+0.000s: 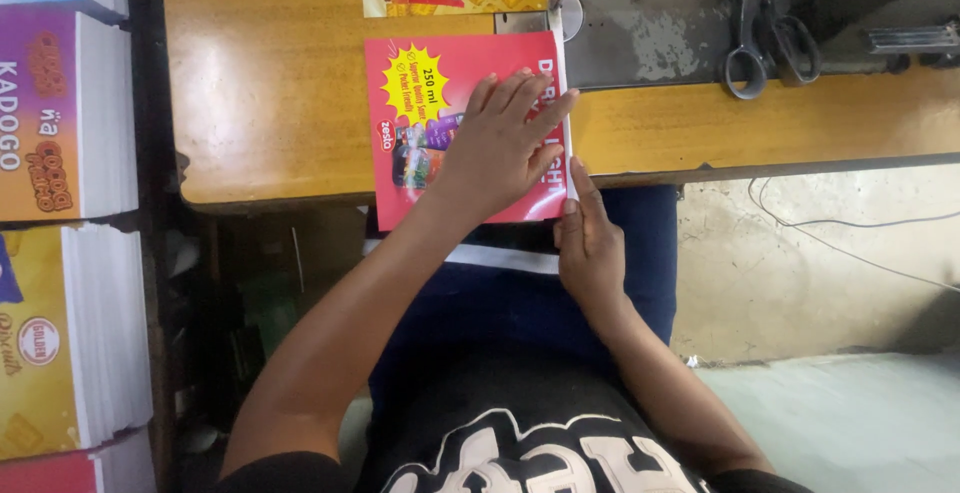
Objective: The person sews white straps onto the edges of several printed cardboard sheets using a sewing machine. They handle each sheet one at a time, aligning the strap along the edge and feeding it through the machine. The sheets feature product branding and are processed sequentially.
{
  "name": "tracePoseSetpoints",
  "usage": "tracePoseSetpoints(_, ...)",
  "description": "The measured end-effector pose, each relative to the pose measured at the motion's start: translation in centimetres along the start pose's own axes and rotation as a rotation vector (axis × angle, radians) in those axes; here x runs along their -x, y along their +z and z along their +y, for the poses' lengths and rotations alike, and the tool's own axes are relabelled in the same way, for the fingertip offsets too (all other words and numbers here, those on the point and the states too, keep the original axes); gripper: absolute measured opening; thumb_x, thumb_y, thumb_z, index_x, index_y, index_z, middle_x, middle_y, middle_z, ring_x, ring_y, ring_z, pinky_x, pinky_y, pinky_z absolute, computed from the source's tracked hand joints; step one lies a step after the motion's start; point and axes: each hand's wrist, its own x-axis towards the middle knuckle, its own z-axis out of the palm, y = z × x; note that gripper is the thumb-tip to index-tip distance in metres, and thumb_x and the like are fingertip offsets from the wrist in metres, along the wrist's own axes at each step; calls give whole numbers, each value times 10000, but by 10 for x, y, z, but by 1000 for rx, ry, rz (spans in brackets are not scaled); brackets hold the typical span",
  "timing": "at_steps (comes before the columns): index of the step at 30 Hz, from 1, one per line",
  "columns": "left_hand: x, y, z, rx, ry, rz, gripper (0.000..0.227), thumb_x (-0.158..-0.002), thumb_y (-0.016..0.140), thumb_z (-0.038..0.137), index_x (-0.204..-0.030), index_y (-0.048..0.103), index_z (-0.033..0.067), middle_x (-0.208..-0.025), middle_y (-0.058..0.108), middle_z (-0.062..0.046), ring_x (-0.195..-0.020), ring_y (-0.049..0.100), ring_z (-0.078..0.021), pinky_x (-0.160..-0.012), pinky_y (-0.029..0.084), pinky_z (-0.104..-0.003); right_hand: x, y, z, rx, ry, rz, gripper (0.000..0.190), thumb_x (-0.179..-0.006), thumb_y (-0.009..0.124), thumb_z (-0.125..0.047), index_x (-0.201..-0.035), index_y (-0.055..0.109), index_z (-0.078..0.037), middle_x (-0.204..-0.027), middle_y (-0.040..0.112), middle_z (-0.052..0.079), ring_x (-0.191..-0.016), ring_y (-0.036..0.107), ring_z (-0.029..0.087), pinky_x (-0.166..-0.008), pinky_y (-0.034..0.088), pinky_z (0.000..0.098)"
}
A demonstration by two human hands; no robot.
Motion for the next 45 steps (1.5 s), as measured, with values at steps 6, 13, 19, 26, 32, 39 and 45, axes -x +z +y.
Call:
tracePoseSetpoints(6,2,-7,7,23,-15,-16,564,-1054,685,407,-1567,544,220,-1503,565,-188,-1457,521,-429,-1211,328,-637,0,-1,0,-61,4,11,495,-1164,439,-308,-1613,554,-133,-590,664,25,-590,692,217,-651,571,361)
tracePoseSetpoints(13,0,-10,7,-11,26,60,522,-1009,782,371,-1456,639,142,-1599,501,-169,-1394,570,-418,-1156,408,-622,1,0,3,27,-24,6,493,-1160,439,-281,-1625,541,-150,-592,650,17,-631,716,248,-657,574,401)
tracePoseSetpoints(19,-7,-1,1,-37,50,89,385,-1041,661,367,-1356,655,145,-1455,633,-76,-1287,622,-377,-1042,458,-578,-1,0,-5,180,-42,40,481,-1146,465,-248,-1620,550,-248,-998,824,122,-839,765,411,-741,597,518)
tracePoseSetpoints(26,-11,8,-5,-29,24,106,647,-944,732,672,-1308,673,141,-1413,644,-67,-1219,632,-368,-990,458,-575,-2,1,2,268,-33,29,445,-1153,431,-314,-1569,561,-222,-1242,800,91,-946,756,431,-791,598,561)
tracePoseSetpoints(32,-14,-8,1,58,-21,18,657,-942,788,622,-1345,661,119,-1419,626,-77,-1251,612,-380,-1025,441,-577,-2,1,3,312,-58,19,433,-1149,419,-299,-1552,550,-208,-1268,793,102,-964,758,417,-787,597,552)
tracePoseSetpoints(39,-14,-4,2,46,-59,-48,658,-896,853,573,-1363,670,147,-1442,621,-63,-1305,590,-383,-1066,426,-628,-2,-4,-7,410,-103,19,396,-1152,450,-268,-1510,591,-174,-1137,822,109,-897,775,386,-732,608,526)
tracePoseSetpoints(45,-17,-10,4,28,-70,-102,642,-914,831,571,-1366,668,145,-1464,607,-63,-1347,559,-370,-1094,421,-632,-4,-9,-9,442,-112,0,406,-1125,490,-248,-1517,595,-223,-907,808,121,-808,769,392,-684,595,537)
